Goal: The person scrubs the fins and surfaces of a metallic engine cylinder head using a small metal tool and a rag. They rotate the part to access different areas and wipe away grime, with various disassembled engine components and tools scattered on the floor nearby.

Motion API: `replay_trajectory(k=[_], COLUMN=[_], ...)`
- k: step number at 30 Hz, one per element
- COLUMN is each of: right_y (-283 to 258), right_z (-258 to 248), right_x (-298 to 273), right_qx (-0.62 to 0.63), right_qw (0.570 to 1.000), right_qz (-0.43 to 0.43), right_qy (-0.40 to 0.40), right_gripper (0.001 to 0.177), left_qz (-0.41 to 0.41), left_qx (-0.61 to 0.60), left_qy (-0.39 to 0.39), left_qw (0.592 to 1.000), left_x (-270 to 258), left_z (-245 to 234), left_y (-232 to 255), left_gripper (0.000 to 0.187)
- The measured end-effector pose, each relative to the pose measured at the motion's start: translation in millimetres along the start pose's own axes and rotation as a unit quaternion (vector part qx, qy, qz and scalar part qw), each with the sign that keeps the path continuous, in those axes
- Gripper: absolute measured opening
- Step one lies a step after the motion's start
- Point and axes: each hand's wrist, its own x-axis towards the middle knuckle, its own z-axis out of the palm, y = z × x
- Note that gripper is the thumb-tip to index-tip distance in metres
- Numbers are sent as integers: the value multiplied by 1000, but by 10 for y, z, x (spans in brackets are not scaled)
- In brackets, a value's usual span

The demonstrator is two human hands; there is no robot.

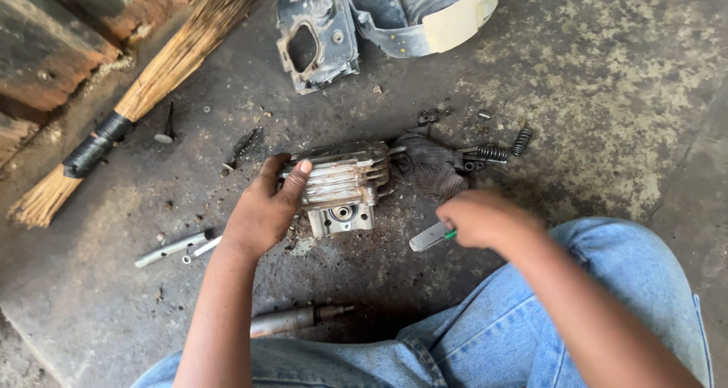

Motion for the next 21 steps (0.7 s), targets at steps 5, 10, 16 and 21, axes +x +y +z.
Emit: replay_trajectory(k=[5, 10, 16, 21], right_y=[-53, -209, -359, -447], right_z=[-581, -597, -461, -422], right_x=[-413, -427, -277, -218], right_qx=[145, 156, 77, 72], right_qw=[983, 918, 847, 830], right_qz=[-77, -204, -175, -127], right_qy=[87, 303, 496, 537], right_gripper=[13, 28, 44, 47], left_qz=[10, -21, -34, -42], left_qx=[15, 27, 34, 31], left_qy=[7, -4, -3, 2], left_qw=[1000, 999, 999, 999], left_x=[-6, 6, -25, -46], left_z=[-2, -4, -1, -1], left_y=[5, 66, 110, 131], left_gripper=[84, 85, 84, 84])
